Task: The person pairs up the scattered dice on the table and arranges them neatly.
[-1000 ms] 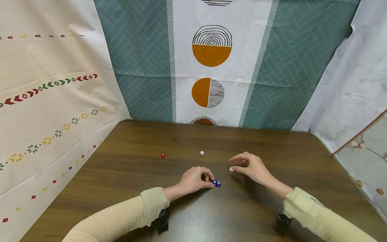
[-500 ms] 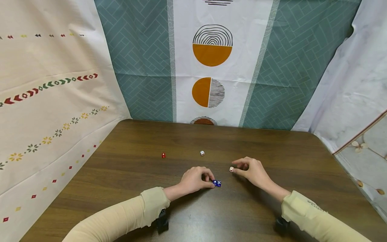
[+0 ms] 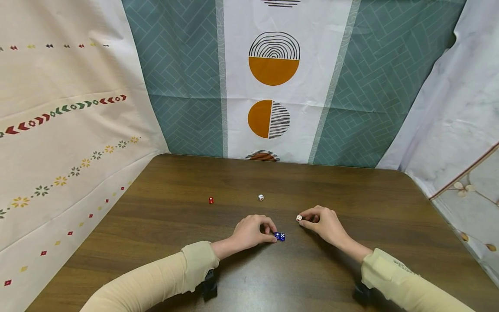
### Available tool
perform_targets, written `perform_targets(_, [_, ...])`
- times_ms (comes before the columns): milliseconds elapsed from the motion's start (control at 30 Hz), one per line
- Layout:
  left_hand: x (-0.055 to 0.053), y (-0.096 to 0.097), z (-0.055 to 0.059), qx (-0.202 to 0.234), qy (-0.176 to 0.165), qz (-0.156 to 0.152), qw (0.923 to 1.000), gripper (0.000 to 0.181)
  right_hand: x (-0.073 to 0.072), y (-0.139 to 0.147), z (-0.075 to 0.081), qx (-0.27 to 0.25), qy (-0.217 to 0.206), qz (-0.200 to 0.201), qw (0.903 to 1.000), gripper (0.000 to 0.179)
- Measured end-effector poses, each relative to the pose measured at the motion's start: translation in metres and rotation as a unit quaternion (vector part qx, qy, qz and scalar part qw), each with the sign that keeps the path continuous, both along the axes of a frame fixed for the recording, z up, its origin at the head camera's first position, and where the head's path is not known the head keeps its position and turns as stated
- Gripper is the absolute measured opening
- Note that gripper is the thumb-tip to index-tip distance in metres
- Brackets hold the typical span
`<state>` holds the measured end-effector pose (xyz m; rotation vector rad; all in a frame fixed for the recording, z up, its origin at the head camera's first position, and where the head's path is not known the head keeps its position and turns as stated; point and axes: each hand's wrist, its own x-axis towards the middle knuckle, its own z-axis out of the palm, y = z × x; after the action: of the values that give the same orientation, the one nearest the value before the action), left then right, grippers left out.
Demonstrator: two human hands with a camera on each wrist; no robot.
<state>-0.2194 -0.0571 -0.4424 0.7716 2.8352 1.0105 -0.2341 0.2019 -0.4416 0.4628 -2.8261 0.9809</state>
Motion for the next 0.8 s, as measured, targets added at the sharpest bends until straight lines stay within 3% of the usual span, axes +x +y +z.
perform_targets(800, [0.0007, 0.0001, 0.0015, 0.0, 0.002, -0.001, 1.0, 0.015, -0.0013, -0.006, -0.0022, 0.006, 0.008, -0.006, 0.9999, 0.01])
